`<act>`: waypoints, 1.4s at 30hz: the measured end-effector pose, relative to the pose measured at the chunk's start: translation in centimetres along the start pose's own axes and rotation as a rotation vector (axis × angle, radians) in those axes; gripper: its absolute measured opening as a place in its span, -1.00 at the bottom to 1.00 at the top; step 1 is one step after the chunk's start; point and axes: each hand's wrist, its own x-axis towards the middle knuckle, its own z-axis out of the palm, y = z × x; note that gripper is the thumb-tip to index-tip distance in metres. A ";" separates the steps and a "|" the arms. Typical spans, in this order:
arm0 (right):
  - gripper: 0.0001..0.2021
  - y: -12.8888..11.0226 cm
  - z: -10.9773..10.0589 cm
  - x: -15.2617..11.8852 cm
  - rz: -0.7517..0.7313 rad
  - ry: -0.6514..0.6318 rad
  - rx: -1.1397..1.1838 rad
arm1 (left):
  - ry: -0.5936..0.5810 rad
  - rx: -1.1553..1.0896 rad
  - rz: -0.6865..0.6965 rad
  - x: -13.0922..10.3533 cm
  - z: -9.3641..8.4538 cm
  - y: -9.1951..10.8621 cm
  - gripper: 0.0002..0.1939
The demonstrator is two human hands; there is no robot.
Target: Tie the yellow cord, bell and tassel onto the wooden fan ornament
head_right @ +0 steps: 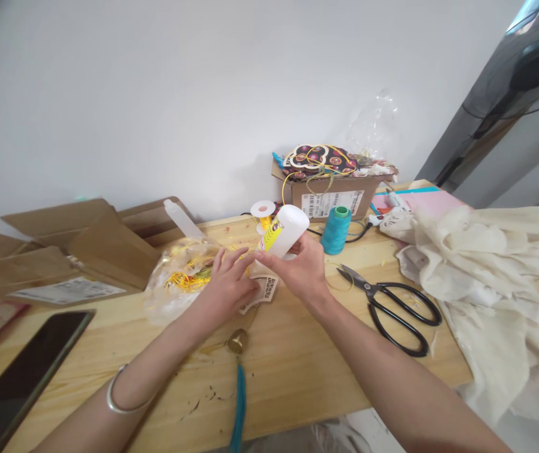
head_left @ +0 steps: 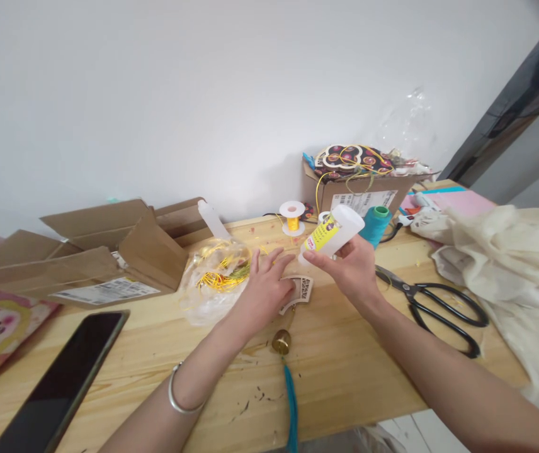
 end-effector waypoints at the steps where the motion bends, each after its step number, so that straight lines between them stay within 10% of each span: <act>1: -0.67 0.0 0.0 0.0 0.001 0.002 0.002 | 0.004 -0.005 -0.001 0.0 0.0 0.0 -0.80; 17: -0.71 -0.1 0.0 -0.1 -0.008 0.040 0.051 | 0.065 -0.134 -0.109 -0.1 1.2 0.4 -0.88; 24: -0.65 -0.2 -0.1 0.0 -0.041 0.119 0.004 | 0.225 -0.476 -0.220 -0.9 -1.4 -1.0 -0.88; 32: -0.57 -1.6 -0.9 0.0 -0.258 -0.220 -0.899 | 0.314 -1.235 -0.859 -3.4 -2.0 -2.1 -0.85; 42: -0.82 -2.1 -0.7 -0.1 -0.039 -0.619 -1.604 | 0.259 -1.670 -0.838 -3.8 -0.6 -1.2 -0.83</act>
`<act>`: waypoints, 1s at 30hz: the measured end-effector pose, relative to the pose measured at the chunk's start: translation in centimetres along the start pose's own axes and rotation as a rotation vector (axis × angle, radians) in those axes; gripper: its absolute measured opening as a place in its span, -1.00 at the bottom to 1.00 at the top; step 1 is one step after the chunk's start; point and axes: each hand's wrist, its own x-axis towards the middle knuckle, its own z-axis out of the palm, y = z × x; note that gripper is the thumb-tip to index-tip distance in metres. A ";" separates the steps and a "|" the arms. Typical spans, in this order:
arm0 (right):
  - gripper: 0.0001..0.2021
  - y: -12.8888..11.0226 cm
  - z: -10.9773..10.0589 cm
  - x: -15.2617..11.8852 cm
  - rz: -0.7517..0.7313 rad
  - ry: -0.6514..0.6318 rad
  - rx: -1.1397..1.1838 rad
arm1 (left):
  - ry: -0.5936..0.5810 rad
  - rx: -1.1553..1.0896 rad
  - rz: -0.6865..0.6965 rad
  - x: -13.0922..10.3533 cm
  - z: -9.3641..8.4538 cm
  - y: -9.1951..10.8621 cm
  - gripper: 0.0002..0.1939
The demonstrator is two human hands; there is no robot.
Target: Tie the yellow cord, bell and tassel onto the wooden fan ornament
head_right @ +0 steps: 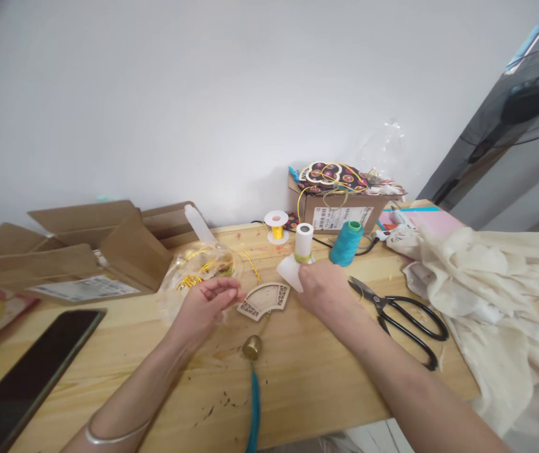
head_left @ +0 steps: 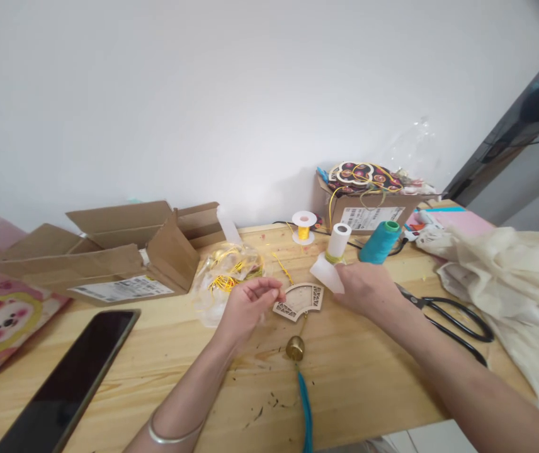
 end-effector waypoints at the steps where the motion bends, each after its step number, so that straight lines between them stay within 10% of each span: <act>1: -0.81 0.0 0.0 0.1 0.015 -0.016 -0.002 | -0.015 -0.029 -0.014 -0.1 0.0 -0.1 -0.82; 8: -0.75 -0.4 -0.4 -0.2 -0.019 0.116 0.088 | -0.058 -0.145 -0.076 -0.8 0.0 0.0 -0.75; 16: -0.85 -3.7 1.6 -0.2 -0.505 0.474 0.729 | -0.012 -0.043 -0.008 -0.6 0.6 -0.3 -0.64; 30: -0.89 -4.5 3.7 0.4 -0.567 0.776 0.681 | 0.035 -0.057 -0.054 -0.8 1.4 -0.5 -0.54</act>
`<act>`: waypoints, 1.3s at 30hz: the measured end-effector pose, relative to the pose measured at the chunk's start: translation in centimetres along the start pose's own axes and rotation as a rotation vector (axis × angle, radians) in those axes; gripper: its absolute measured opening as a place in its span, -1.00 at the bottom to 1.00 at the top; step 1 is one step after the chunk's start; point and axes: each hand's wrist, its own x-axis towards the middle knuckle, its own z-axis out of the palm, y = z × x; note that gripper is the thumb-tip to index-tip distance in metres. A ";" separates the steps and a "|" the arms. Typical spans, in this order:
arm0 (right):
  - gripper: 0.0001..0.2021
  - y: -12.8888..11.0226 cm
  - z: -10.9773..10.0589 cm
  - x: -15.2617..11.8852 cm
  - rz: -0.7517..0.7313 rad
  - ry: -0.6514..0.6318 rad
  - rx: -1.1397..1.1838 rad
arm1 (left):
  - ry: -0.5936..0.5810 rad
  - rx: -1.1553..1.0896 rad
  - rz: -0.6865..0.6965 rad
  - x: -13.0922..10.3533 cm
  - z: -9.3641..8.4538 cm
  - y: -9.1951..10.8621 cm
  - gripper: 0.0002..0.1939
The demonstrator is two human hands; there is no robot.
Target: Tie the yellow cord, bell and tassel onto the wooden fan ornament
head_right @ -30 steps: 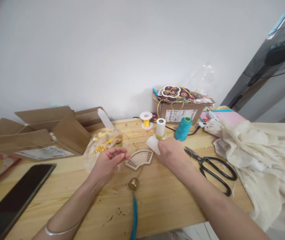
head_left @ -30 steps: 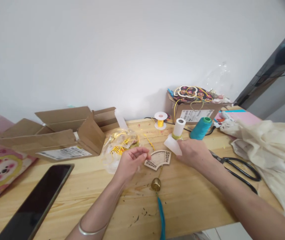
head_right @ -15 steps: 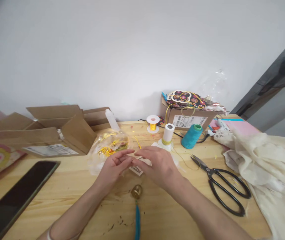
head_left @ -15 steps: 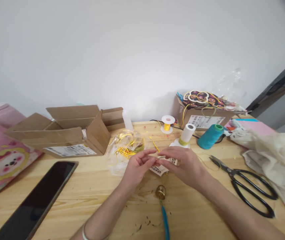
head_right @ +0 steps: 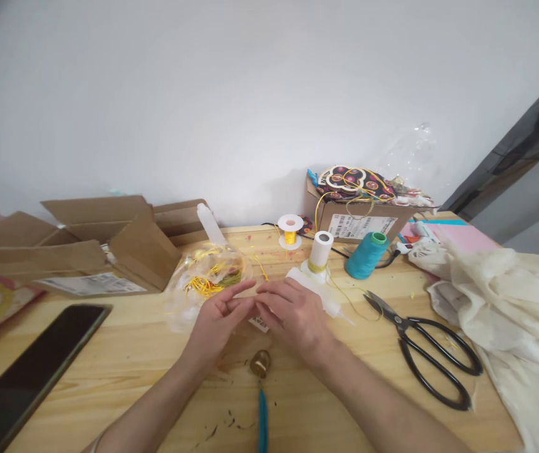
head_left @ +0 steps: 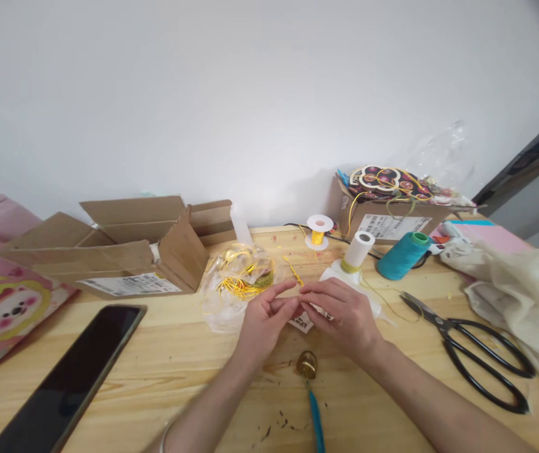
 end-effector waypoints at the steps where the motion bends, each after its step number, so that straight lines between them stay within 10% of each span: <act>1: -0.89 0.0 0.0 0.0 -0.001 0.000 0.000 | -0.005 0.003 0.002 0.0 0.0 0.0 -0.60; 39: -0.86 0.1 0.8 -0.6 0.207 -0.032 0.304 | -0.021 0.218 0.107 -0.5 0.0 0.3 -0.82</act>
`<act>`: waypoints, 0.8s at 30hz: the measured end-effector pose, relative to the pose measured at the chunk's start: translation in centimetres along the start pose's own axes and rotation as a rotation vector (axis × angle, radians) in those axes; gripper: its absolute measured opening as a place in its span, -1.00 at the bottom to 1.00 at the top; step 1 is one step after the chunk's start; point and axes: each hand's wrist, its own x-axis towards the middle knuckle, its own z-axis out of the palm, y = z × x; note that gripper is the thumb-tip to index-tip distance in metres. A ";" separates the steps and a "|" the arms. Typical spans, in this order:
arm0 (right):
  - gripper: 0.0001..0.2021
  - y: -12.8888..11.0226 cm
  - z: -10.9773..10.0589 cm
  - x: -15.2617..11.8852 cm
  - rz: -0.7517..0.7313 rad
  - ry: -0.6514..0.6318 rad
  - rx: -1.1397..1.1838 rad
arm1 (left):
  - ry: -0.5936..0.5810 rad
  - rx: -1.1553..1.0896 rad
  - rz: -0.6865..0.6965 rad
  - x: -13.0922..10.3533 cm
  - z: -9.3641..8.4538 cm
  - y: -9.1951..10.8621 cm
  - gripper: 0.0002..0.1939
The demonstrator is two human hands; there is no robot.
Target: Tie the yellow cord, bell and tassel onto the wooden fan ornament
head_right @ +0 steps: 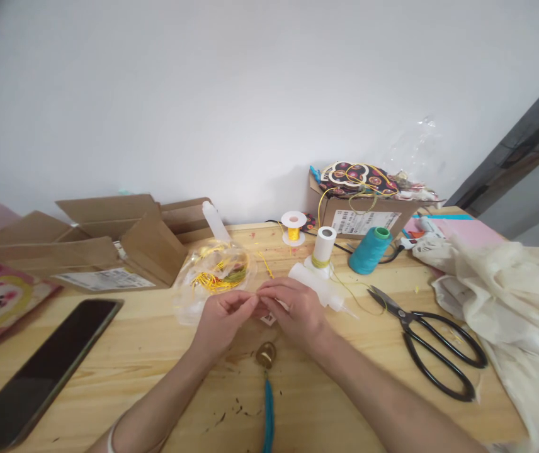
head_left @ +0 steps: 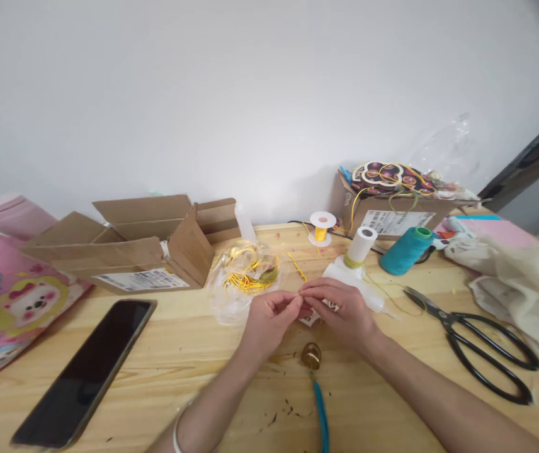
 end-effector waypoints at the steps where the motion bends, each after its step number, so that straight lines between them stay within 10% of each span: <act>1: -0.85 -0.1 0.0 0.0 -0.036 0.008 -0.036 | 0.010 0.012 0.008 0.0 0.0 0.0 -0.82; 24: -0.87 -0.3 0.6 -0.2 -0.100 0.084 -0.124 | 0.048 -0.011 -0.029 0.0 0.0 0.2 -0.82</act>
